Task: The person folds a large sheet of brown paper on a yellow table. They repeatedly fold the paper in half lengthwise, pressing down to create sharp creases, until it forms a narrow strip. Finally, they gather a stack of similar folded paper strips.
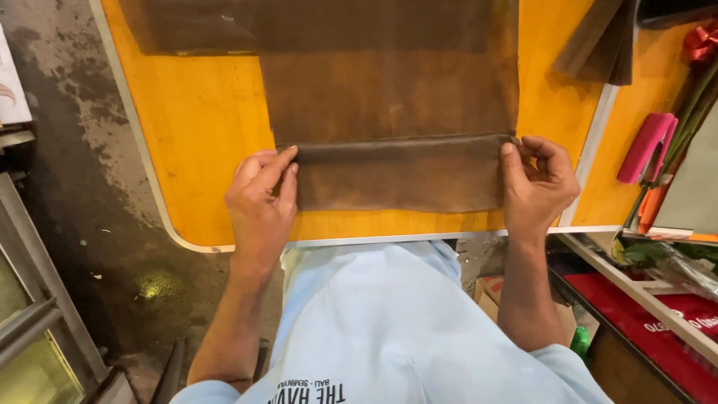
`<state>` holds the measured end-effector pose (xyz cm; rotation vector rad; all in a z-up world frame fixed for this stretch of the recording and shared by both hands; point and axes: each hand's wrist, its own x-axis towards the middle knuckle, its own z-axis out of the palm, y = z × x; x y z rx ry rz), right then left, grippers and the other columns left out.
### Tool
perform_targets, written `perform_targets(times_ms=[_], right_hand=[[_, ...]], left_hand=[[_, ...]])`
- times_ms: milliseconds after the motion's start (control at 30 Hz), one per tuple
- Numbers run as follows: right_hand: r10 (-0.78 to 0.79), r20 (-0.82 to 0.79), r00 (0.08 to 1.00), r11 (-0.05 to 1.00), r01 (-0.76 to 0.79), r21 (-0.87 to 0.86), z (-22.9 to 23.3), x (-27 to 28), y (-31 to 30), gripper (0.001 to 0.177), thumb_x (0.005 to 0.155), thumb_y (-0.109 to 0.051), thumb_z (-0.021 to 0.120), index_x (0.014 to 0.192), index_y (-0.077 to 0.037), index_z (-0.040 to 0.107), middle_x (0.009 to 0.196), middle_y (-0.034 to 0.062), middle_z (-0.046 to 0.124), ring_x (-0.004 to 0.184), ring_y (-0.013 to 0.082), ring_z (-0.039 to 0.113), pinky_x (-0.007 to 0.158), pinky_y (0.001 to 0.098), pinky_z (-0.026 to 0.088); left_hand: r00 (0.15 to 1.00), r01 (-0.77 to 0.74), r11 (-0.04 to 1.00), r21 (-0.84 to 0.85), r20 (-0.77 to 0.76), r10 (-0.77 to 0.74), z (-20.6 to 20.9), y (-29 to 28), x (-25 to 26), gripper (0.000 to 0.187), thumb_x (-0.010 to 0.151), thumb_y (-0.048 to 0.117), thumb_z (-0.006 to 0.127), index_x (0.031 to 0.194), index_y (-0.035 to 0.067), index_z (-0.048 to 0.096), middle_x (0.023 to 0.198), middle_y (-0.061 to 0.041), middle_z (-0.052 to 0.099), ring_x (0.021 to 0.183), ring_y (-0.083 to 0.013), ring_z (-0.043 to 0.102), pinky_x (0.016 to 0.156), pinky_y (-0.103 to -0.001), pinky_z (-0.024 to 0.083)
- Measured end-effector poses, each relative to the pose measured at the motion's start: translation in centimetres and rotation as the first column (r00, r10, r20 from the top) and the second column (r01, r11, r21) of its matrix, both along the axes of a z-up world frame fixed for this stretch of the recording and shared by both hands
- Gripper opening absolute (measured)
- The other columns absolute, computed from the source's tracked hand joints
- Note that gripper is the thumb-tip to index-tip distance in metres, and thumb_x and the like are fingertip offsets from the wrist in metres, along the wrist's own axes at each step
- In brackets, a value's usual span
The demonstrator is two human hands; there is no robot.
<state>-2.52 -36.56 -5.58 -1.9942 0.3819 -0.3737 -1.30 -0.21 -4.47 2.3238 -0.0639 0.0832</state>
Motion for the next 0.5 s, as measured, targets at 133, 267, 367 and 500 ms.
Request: perform_targets(times_ms=[133,267,367,500], right_hand=[[0.009,-0.002,1.0,1.0,-0.009,-0.025,0.2,0.2,0.2,0.019,0.1,0.01,0.084,0.112,0.013,0.069,0.094,0.02,0.064,0.088,0.0217,0.066,0.075,0.0325,0.06],[0.045,0.0,0.999,0.993,-0.044,-0.113,0.4,0.4,0.4,0.014,0.103,0.011,0.083,0.109,0.013,0.07,0.095,0.0208,0.061,0.087,0.0252,0.067,0.072,0.0338,0.059],[0.088,-0.005,0.996,0.956,-0.086,-0.281,0.7,0.5,0.8,0.011,0.105,0.01,0.082,0.104,0.009,0.072,0.095,0.0189,0.065,0.087,0.0257,0.064,0.07,0.0337,0.054],[0.137,-0.013,0.99,0.912,-0.131,-0.389,0.7,0.6,0.9,0.007,0.104,0.013,0.081,0.108,0.008,0.077,0.094,0.0195,0.068,0.087,0.0256,0.062,0.071,0.0339,0.053]], left_hand=[[1.0,0.002,1.0,0.001,-0.011,-0.002,-0.1,-0.1,-0.1,0.027,0.093,-0.006,0.074,0.116,0.006,0.08,0.087,-0.01,0.062,0.1,-0.0329,0.069,0.091,-0.042,0.054],[0.999,0.047,0.998,0.035,-0.004,-0.047,-0.2,-0.1,0.0,0.032,0.091,-0.008,0.07,0.118,0.007,0.079,0.087,-0.01,0.057,0.101,-0.0338,0.066,0.092,-0.043,0.053],[0.997,0.079,0.995,0.058,-0.007,-0.079,0.7,-0.4,0.2,0.035,0.094,-0.011,0.063,0.123,0.005,0.076,0.09,-0.011,0.051,0.098,-0.034,0.059,0.091,-0.043,0.051],[0.993,0.115,0.99,0.082,-0.018,-0.114,1.1,-0.7,0.4,0.042,0.097,-0.017,0.055,0.128,0.005,0.072,0.093,-0.011,0.045,0.094,-0.0325,0.052,0.088,-0.043,0.049]])
